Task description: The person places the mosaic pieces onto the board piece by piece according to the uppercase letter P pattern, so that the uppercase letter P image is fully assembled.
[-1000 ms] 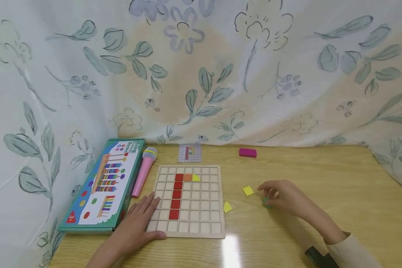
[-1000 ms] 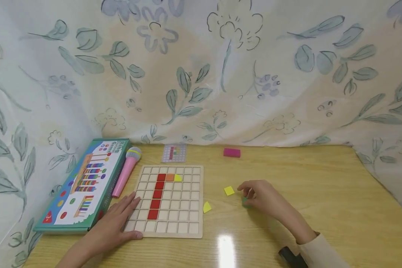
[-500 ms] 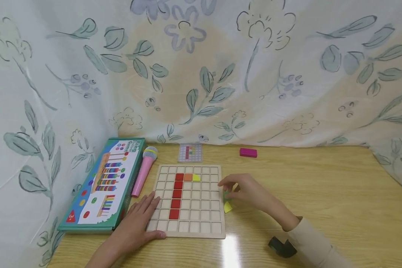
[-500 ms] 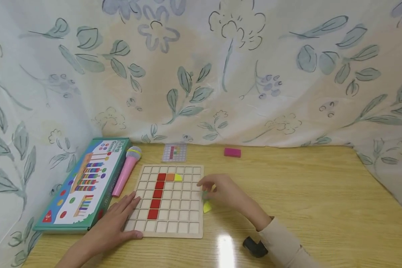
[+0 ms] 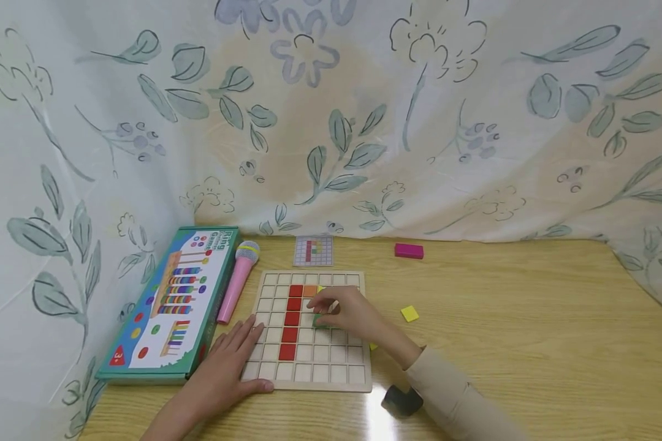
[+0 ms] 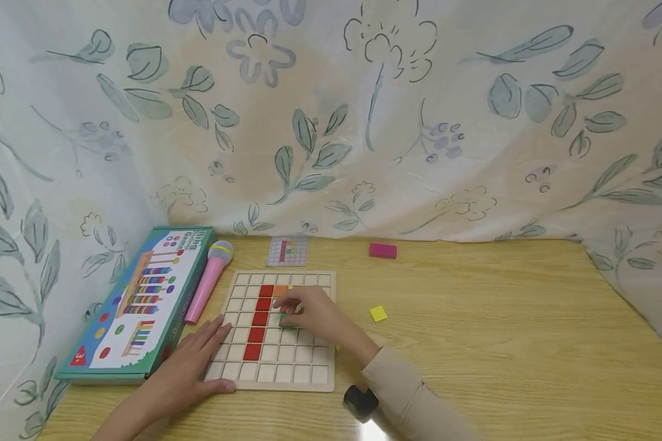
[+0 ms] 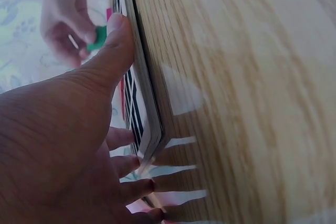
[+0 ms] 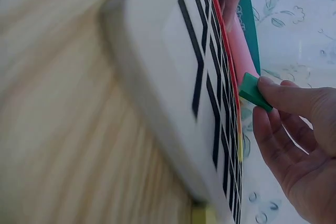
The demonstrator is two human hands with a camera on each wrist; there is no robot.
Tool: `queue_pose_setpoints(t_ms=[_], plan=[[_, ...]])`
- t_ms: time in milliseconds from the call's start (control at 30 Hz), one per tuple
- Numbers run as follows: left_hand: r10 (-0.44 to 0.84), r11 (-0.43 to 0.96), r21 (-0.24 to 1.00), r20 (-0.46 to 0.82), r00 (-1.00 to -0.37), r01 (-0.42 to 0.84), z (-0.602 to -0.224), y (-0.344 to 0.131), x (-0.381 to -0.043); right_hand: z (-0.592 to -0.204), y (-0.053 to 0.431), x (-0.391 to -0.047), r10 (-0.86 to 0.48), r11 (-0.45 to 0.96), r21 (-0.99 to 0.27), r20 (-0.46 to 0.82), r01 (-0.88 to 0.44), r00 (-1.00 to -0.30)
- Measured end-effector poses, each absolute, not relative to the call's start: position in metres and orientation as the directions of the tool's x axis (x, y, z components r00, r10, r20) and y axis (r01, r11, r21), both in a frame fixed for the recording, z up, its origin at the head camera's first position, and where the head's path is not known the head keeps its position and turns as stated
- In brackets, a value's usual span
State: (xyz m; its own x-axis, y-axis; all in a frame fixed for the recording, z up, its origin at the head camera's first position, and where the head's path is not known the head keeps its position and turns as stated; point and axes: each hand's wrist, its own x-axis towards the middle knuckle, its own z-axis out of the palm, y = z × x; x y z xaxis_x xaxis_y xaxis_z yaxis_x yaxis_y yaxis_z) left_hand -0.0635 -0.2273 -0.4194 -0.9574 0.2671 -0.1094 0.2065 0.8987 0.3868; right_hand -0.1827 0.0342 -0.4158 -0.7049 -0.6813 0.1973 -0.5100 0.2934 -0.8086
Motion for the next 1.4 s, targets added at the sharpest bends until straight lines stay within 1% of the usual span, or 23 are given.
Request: queue_pose_setpoints(t_ms=[167, 333, 667, 833, 1033, 1233, 1400], plan=[[0.269, 0.896, 0.391, -0.101, -0.958, 0.211, -0.420, -0.228, -0.063, -0.418, 0.016, -0.185, -0.683, 0.295, -0.809, 0.194, -0.509, -0.704], [0.272, 0.895, 0.392, -0.097, -0.958, 0.214, -0.421, -0.228, -0.064, -0.420, 0.006, -0.188, -0.674, 0.325, -0.802, 0.175, -0.501, -0.718], [0.280, 0.892, 0.392, -0.086, -0.956, 0.225, -0.421, -0.229, -0.064, -0.423, 0.002, -0.187, -0.654, 0.431, -0.749, 0.126, -0.503, -0.746], [0.277, 0.893, 0.392, -0.092, -0.957, 0.221, -0.421, -0.229, -0.063, -0.420, 0.005, -0.187, -0.668, 0.437, -0.737, 0.118, -0.515, -0.735], [0.270, 0.892, 0.402, -0.103, -0.957, 0.209, -0.421, -0.228, -0.064, -0.408, 0.028, -0.187, -0.670, 0.436, -0.718, 0.145, -0.543, -0.728], [0.261, 0.894, 0.405, -0.121, -0.958, 0.193, -0.421, -0.228, -0.064, -0.399, 0.066, -0.181, -0.633, 0.495, -0.713, 0.096, -0.497, -0.768], [0.261, 0.895, 0.402, -0.116, -0.958, 0.195, -0.421, -0.228, -0.064, -0.399, 0.097, -0.174, -0.616, 0.530, -0.697, 0.075, -0.483, -0.784]])
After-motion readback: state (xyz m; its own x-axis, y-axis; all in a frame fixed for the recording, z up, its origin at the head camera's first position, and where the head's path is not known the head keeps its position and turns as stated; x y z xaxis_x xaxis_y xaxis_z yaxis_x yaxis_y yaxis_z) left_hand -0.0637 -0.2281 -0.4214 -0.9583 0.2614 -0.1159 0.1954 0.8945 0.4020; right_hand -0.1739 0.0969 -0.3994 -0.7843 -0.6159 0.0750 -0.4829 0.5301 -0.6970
